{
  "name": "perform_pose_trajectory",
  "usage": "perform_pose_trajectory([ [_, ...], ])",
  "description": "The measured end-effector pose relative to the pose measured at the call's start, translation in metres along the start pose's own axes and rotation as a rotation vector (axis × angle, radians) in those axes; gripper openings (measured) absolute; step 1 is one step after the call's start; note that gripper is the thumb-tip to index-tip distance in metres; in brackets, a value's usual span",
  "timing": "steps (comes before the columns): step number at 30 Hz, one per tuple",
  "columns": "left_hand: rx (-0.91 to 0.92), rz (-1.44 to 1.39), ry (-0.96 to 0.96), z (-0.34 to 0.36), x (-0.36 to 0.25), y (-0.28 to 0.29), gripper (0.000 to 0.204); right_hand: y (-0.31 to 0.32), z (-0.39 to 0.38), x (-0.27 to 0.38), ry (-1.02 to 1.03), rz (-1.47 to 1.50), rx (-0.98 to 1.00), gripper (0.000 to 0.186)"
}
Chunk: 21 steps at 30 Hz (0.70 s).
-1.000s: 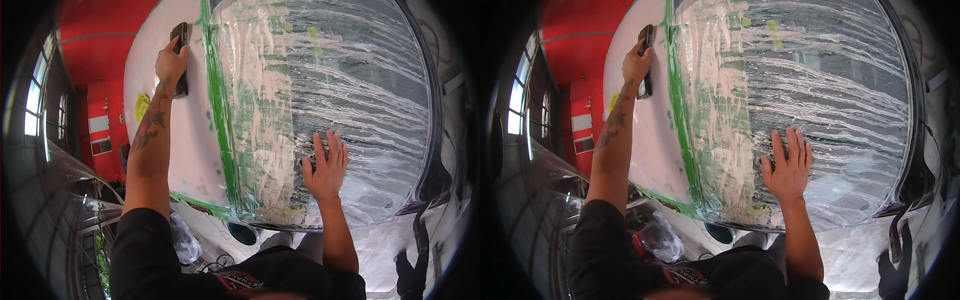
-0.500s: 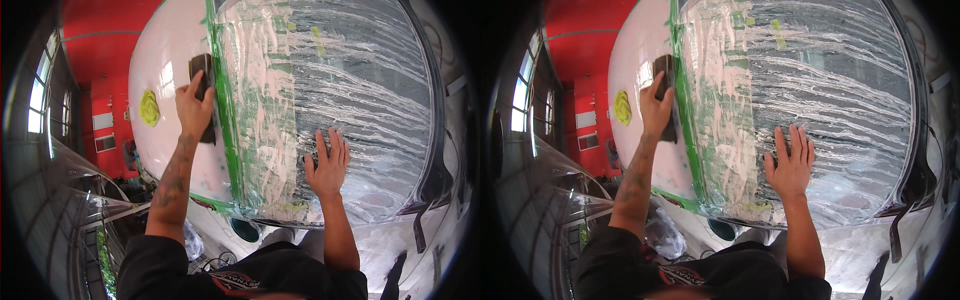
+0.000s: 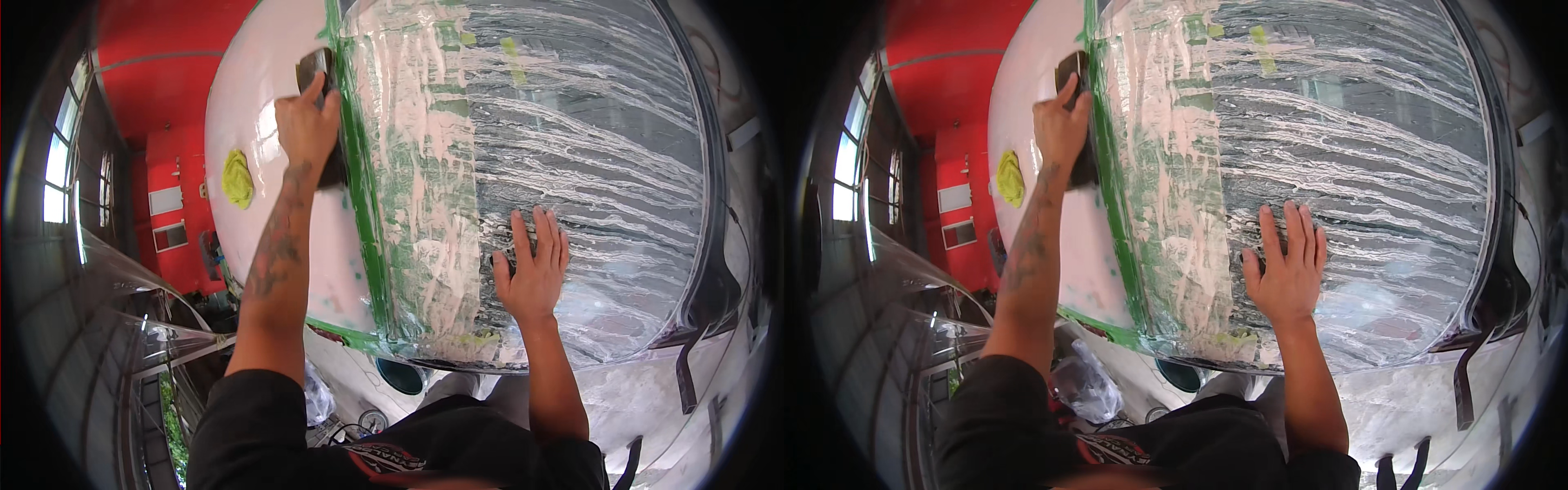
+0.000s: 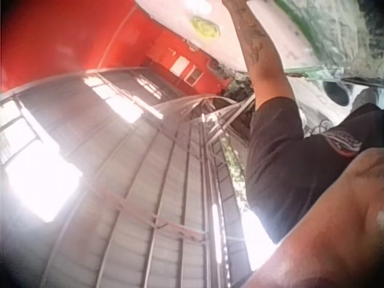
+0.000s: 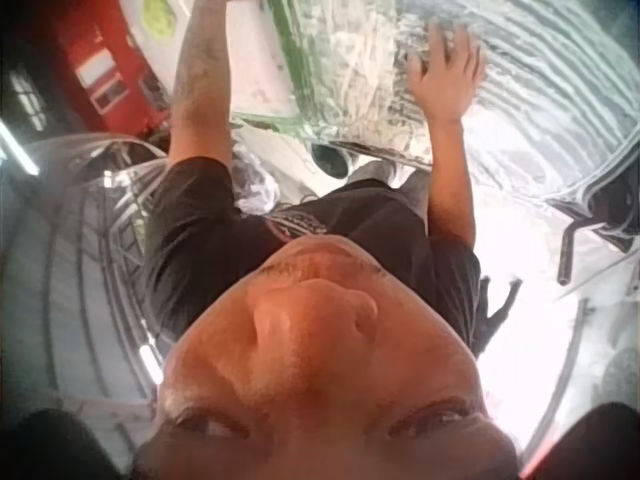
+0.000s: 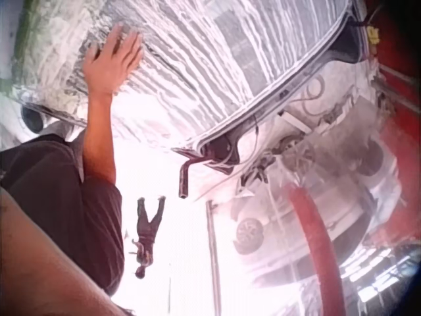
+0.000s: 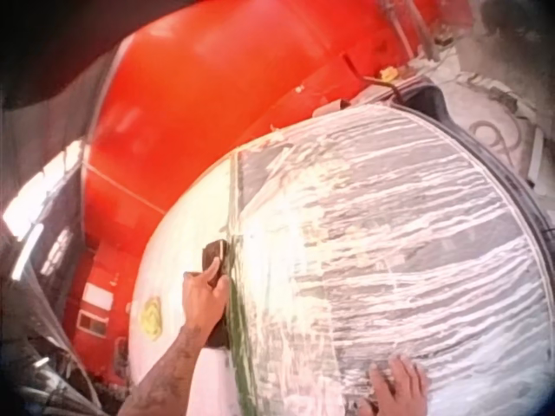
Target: The recorder is wet-sanding and cleaning the hood of a car using a sanding block and a damp cloth in an auto shop environment.
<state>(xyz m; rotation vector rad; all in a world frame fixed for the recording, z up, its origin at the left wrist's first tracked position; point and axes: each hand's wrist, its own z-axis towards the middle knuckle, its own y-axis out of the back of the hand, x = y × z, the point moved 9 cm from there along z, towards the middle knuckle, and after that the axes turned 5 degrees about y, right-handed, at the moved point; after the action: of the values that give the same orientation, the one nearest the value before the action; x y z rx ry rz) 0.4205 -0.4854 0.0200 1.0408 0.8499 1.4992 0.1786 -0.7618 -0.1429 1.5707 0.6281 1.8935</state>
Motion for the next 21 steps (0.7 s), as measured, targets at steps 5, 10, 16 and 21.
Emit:
perform_pose_trajectory([
  [5, 0.091, -0.035, 0.063, 0.019, -0.011, -0.003, 0.045, 0.003, -0.001, -0.003, -0.001, 0.001, 0.002, 0.056],
  [10, -0.040, -0.005, -0.071, 0.003, -0.009, -0.007, 0.042, 0.002, -0.002, -0.002, -0.005, -0.018, 0.015, 0.056],
  [16, 0.070, 0.045, -0.022, -0.001, -0.002, -0.005, 0.043, 0.003, -0.001, -0.001, -0.006, -0.010, -0.005, 0.054],
  [21, -0.010, -0.043, -0.056, -0.033, 0.000, 0.004, 0.044, 0.006, -0.001, -0.001, -0.012, -0.034, 0.001, 0.054],
])
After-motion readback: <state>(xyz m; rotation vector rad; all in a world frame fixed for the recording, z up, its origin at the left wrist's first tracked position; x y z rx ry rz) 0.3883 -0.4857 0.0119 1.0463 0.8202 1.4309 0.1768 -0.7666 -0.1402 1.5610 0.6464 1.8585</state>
